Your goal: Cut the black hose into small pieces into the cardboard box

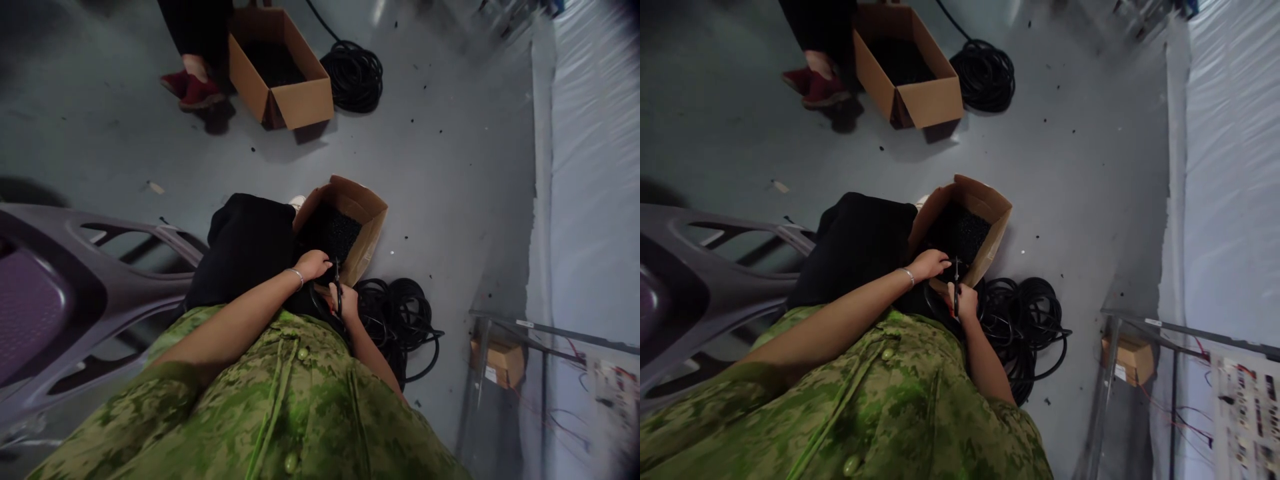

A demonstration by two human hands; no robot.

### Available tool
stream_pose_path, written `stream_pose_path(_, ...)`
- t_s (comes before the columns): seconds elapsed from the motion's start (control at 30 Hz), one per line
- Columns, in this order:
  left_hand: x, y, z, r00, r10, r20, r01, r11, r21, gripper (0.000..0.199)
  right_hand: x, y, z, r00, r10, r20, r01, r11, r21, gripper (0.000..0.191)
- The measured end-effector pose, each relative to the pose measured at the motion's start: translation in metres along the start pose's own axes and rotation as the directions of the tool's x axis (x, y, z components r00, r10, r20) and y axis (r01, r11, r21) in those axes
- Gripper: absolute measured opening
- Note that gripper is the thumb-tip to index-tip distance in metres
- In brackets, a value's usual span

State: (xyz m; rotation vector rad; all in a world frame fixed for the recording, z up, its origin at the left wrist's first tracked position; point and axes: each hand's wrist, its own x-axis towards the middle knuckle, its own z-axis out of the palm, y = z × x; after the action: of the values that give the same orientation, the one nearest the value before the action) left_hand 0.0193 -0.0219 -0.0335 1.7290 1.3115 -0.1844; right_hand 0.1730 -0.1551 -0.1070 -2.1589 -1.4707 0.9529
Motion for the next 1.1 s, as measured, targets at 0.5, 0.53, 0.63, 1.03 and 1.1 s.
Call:
stream_pose_path(0.5,0.002,-0.001,0.001,0.997,-0.073,-0.024,0.074,0.996,0.057,0.037,0.002,-0.004,-0.001,0.999,0.047,0.019,-0.044,0.989,-0.141,0.05)
stream_pose_path(0.53,0.002,-0.001,0.002,0.997,-0.068,-0.037,0.07,0.996,0.054,0.037,0.002,-0.004,-0.001,0.999,0.048,0.015,-0.046,0.991,-0.124,0.051)
stream_pose_path(0.63,0.0,-0.001,0.002,0.997,-0.033,-0.074,0.035,0.999,0.026,0.035,0.0,-0.003,-0.005,0.998,0.044,0.049,-0.045,0.999,0.017,0.053)
stream_pose_path(1.03,0.002,-0.006,0.008,0.994,0.056,-0.098,-0.07,0.986,-0.148,0.029,-0.016,0.004,-0.016,0.959,0.112,0.261,-0.197,0.924,0.327,0.052)
stream_pose_path(1.1,0.003,-0.007,0.009,0.993,0.069,-0.095,-0.083,0.984,-0.158,0.029,-0.015,0.005,-0.013,0.963,0.116,0.243,-0.183,0.944,0.275,0.051)
